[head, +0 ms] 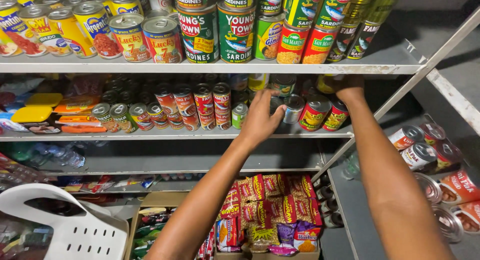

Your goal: Organizing and rearranging canned goods on shelves.

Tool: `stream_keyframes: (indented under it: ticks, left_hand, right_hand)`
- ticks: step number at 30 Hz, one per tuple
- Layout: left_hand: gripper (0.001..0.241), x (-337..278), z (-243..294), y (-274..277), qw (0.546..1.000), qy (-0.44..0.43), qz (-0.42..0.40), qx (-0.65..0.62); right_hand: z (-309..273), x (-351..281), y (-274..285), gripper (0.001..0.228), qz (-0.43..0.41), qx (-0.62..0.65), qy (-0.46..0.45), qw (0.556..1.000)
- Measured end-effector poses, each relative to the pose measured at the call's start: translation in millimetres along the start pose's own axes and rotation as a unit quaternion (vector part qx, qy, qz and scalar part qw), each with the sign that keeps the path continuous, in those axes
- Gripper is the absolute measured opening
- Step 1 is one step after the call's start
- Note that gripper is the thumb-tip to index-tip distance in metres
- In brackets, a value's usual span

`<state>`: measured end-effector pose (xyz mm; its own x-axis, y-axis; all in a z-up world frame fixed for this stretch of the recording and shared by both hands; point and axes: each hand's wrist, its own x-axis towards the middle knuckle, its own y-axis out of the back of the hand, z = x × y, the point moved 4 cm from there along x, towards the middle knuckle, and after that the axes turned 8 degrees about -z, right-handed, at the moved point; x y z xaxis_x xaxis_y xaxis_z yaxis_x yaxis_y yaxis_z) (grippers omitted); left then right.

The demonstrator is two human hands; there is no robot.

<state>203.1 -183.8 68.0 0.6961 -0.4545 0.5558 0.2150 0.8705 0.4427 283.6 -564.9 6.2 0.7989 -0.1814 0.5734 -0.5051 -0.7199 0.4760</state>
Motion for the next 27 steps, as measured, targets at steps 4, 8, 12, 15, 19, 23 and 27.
stream_keyframes:
  ticks: [4, 8, 12, 15, 19, 23, 27]
  left_hand:
    - [0.042, -0.2, -4.9, -6.6, 1.0, -0.011, -0.007, -0.004]
    - [0.043, -3.4, 4.4, -3.8, 1.0, -0.012, -0.011, -0.013]
    - [0.043, -5.9, 9.7, -6.4, 0.997, 0.024, -0.048, -0.053]
    - [0.042, -4.3, 5.1, -16.7, 0.999, -0.037, -0.028, -0.008]
    - [0.043, -13.2, 19.3, -41.7, 0.996, -0.059, -0.068, -0.028]
    - [0.038, -11.3, 51.9, -80.8, 0.989, -0.069, -0.109, -0.071]
    - [0.041, -15.1, 79.5, -129.8, 0.979, -0.117, -0.136, -0.093]
  right_hand:
    - [-10.9, -4.0, 3.5, 0.066, -0.017, -0.1, -0.092, 0.991]
    - [-16.0, -8.3, 0.5, 0.068, -0.02, -0.014, -0.031, 0.999]
    - [-25.8, -25.1, 8.4, 0.054, -0.005, -0.018, -0.073, 0.997]
    - [-59.8, -54.0, 26.0, 0.048, 0.097, -0.171, -0.115, 0.974]
    - [-150.9, -124.0, 40.4, 0.061, 0.132, -0.139, -0.19, 0.963]
    - [-189.7, -181.9, 76.2, 0.063, 0.165, -0.12, -0.127, 0.971]
    - [-206.3, -229.2, 113.7, 0.059, 0.182, -0.147, -0.132, 0.963]
